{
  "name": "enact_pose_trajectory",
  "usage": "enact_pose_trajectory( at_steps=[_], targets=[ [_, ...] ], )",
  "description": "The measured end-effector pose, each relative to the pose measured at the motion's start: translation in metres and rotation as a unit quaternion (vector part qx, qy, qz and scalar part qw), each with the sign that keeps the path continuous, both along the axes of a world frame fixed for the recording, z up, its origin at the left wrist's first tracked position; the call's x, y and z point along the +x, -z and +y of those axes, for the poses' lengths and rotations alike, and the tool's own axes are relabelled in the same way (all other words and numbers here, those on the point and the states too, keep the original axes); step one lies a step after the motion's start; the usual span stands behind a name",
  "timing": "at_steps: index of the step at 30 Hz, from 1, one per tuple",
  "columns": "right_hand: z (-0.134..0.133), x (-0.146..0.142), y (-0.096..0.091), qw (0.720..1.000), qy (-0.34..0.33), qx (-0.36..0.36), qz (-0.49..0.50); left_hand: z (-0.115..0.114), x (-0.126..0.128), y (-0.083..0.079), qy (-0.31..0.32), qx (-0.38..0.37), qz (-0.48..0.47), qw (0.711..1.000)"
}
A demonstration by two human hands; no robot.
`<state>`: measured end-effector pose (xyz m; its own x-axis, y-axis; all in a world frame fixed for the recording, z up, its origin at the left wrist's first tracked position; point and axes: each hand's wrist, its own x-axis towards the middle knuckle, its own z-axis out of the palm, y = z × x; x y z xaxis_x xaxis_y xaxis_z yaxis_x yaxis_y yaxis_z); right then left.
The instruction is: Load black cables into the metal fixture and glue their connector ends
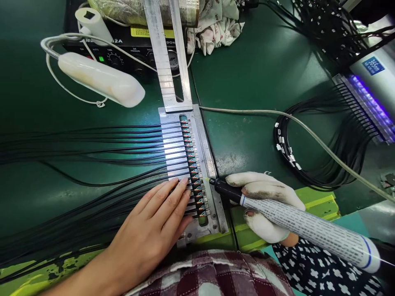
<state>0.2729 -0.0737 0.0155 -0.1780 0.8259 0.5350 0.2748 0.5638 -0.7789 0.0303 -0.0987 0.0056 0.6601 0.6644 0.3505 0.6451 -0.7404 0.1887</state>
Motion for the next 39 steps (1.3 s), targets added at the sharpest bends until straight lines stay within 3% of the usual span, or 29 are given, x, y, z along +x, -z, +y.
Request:
enact_pose_trajectory(
  at_steps=[8,39],
  targets=[
    [-0.0014,0.0016,-0.0012,0.995,-0.046,-0.006,-0.088,-0.0015,-0.0007,-0.0014,0.031,0.008,-0.001,0.999],
    [-0.0055,0.0067,0.0058,0.996,-0.057,-0.017,-0.072,-0.0036,-0.0002,0.0010,0.027,0.006,-0.001,1.000]
  ],
)
